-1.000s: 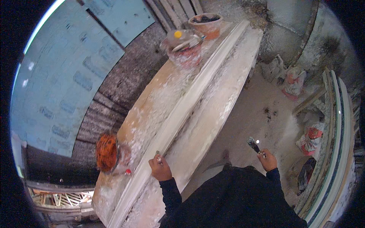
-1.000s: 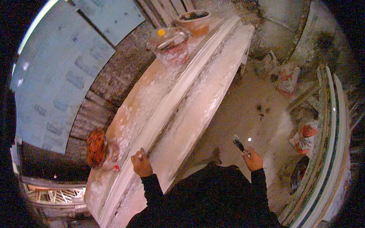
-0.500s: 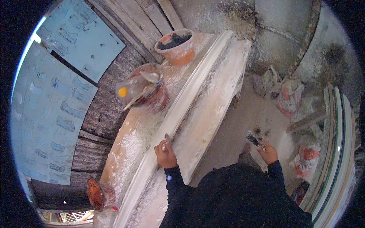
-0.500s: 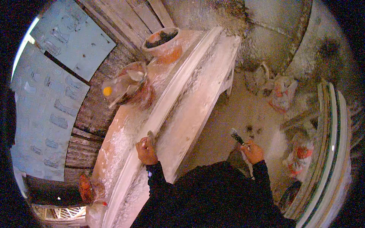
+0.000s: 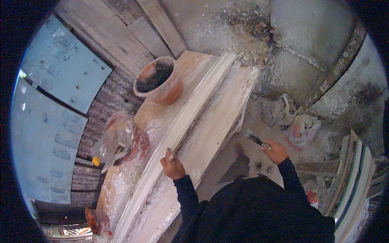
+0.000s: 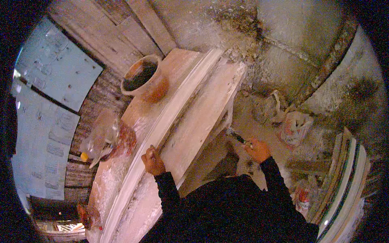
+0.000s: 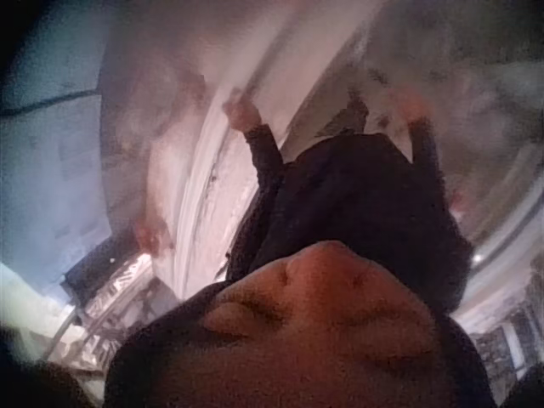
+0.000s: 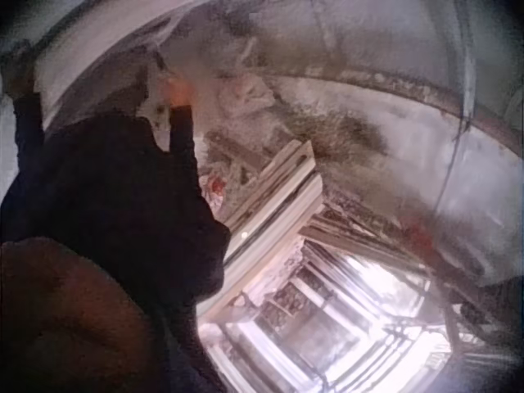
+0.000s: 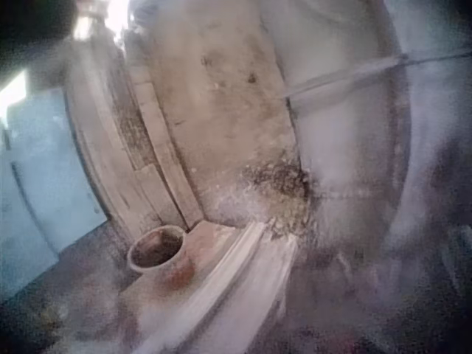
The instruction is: The person uses a brush and a scraper to clean dust and debris from a long white molding piece resting on a workbench. The person repeatedly brushes along the grooves and edges, then scrapes off accumulated dust, continuing this cycle along the length of the molding.
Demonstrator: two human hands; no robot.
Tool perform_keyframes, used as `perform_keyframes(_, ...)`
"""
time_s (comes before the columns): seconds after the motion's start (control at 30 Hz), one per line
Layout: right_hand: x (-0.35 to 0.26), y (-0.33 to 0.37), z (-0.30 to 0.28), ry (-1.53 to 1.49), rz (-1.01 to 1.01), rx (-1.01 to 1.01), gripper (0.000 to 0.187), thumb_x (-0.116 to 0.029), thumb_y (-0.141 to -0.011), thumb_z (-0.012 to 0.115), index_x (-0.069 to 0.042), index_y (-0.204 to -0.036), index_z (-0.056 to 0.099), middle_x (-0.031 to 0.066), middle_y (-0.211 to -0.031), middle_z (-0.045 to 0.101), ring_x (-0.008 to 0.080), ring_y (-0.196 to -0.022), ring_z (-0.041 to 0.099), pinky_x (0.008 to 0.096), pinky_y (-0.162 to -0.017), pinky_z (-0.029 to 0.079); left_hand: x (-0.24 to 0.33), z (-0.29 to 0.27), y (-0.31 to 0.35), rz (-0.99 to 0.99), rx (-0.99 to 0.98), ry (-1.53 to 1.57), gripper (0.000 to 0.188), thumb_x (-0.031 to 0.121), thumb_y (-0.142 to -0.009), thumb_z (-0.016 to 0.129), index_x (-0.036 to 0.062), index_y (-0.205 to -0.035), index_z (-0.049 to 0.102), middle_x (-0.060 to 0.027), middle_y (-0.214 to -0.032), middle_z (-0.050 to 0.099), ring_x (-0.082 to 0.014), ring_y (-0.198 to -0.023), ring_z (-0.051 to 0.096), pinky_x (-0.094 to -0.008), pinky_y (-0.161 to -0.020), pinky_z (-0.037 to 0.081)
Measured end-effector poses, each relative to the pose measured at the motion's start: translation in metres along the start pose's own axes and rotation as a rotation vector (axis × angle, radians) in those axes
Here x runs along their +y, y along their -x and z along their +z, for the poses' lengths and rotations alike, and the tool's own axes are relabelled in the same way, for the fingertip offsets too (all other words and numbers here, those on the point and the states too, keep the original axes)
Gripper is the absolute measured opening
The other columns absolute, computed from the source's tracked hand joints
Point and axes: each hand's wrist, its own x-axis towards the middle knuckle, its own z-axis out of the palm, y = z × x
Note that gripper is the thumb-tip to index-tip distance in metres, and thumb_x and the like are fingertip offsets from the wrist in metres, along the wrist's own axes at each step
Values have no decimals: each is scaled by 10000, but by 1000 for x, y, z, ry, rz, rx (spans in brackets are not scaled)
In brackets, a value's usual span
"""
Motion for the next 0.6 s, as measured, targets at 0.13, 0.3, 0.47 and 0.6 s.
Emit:
perform_keyframes(0.13, 25, -69, -13, -24, 35, -58, 377, -395, -755, 566, -113, -1004, 536, 131, -809, 607, 326, -748, 585, 383, -644, 453, 59, 60, -23, 31, -51, 53, 94, 129, -771, 578, 93, -857, 593, -91, -725, 496, -242, -612, 541, -345, -509, 450)
perform_keyframes(0.3, 54, -155, -45, -106, -11, 20, 404, -402, -756, 566, -108, -1030, 524, 141, -815, 607, 317, -742, 589, 380, -652, 456, 130, 158, -58, 67, -108, 297, 102, 130, -775, 577, 74, -860, 581, -92, -734, 519, -248, -681, 542, -346, -574, 454)
perform_keyframes(0.47, 64, -236, -85, -224, -29, 61, 375, -421, -771, 551, -125, -1000, 530, 126, -779, 594, 298, -699, 583, 383, -610, 456, 195, 290, -60, -85, -229, 754, 96, 104, -769, 583, 51, -847, 561, -97, -830, 565, -273, -756, 533, -326, -654, 445)
perform_keyframes(0.6, 84, -318, -110, -232, 4, -20, 395, -406, -796, 537, -104, -1049, 513, 138, -802, 604, 283, -666, 589, 346, -635, 453, 262, 314, -89, -40, -327, 676, 99, 115, -779, 591, 47, -843, 560, -98, -847, 573, -219, -753, 549, -299, -624, 451)
